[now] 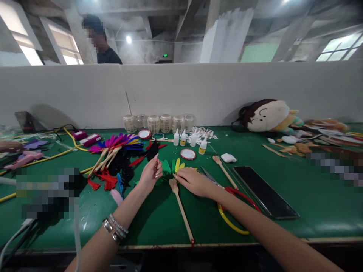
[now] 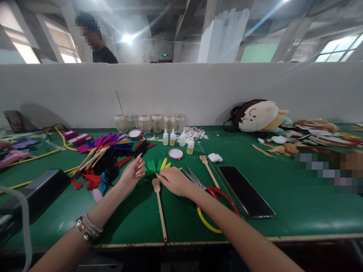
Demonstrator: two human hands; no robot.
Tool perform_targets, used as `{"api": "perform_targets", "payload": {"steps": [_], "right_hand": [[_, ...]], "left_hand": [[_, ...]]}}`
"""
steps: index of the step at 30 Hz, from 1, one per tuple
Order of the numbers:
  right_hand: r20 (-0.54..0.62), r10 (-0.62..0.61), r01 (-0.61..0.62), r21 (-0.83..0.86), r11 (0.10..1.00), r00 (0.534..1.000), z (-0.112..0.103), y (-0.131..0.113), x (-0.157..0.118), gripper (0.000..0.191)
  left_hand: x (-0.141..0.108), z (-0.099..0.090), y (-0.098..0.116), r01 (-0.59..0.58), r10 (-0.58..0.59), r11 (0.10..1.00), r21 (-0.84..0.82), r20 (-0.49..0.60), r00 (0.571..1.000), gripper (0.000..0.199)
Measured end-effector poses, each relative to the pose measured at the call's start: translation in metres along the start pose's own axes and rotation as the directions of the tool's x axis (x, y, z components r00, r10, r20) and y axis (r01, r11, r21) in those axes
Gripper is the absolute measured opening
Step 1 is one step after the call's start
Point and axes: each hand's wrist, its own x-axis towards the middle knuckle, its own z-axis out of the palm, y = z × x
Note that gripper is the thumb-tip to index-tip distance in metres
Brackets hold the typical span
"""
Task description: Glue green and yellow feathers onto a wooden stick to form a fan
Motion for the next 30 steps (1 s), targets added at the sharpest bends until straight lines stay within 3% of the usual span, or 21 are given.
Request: {"api": "perform_targets", "payload": {"steps": [11,30], "right_hand": [[0.013,0.012,-0.012,-0.016,1.0,1.0,0.0051,0.0026,0.0051,0.029],[0.018,0.033,-0.032,-0.041,0.999,0.999,0.0068,0.0028,0.0075,0.027]], "left_hand": [[-0.0005,-0.0008,0.0038,-0.044,0.044,0.999,0.002,-0.056,0.997,0.032],[-0.0024,0.0013,0.0055,-0.05,0.051,0.998,0.038,-0.042,0.998,0.035]]}}
